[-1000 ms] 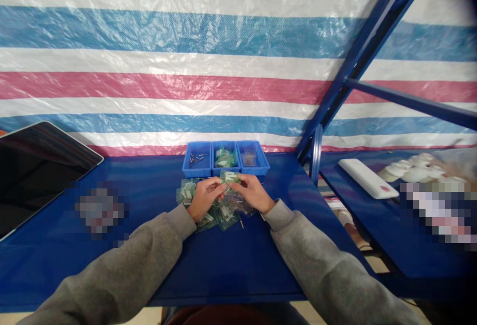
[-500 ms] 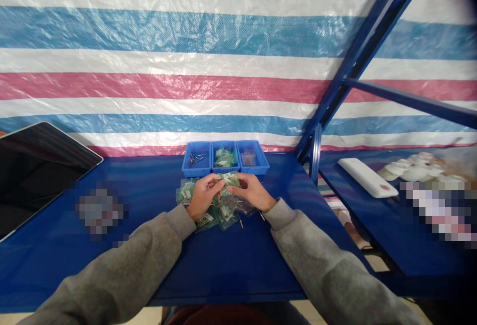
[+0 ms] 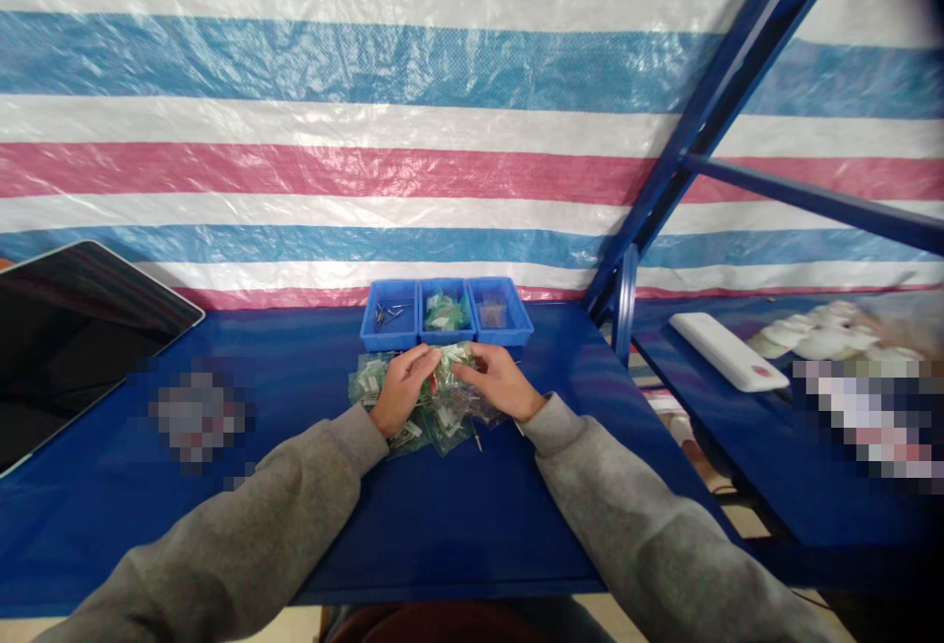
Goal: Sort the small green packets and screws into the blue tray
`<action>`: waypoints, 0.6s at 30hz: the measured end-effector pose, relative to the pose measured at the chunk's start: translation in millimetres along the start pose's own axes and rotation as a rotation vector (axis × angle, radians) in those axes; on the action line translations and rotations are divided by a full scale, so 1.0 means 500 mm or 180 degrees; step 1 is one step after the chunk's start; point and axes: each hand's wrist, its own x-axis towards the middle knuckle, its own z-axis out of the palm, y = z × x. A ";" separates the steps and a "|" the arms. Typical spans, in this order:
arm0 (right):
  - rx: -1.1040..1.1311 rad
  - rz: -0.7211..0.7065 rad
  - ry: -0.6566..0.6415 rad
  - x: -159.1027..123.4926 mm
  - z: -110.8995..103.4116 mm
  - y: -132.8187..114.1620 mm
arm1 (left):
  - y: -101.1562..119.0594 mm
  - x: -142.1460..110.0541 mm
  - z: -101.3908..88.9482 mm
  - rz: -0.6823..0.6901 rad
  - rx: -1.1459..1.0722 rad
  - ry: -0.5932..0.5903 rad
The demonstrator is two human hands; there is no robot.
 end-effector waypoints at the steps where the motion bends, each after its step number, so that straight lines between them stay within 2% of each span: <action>1: -0.0097 -0.0001 0.0016 0.000 -0.003 0.001 | 0.002 0.000 0.000 -0.0037 0.0006 -0.0021; 8: -0.0482 -0.0069 -0.0095 -0.001 -0.013 -0.007 | 0.004 0.003 0.000 0.0000 -0.0103 -0.0145; 14: -0.0385 0.0027 0.0004 0.000 -0.006 -0.002 | -0.002 0.007 -0.005 0.0069 0.0063 -0.0162; 18: -0.0343 0.0094 0.0088 -0.001 -0.002 0.001 | -0.003 0.006 -0.006 0.0184 0.0181 -0.0034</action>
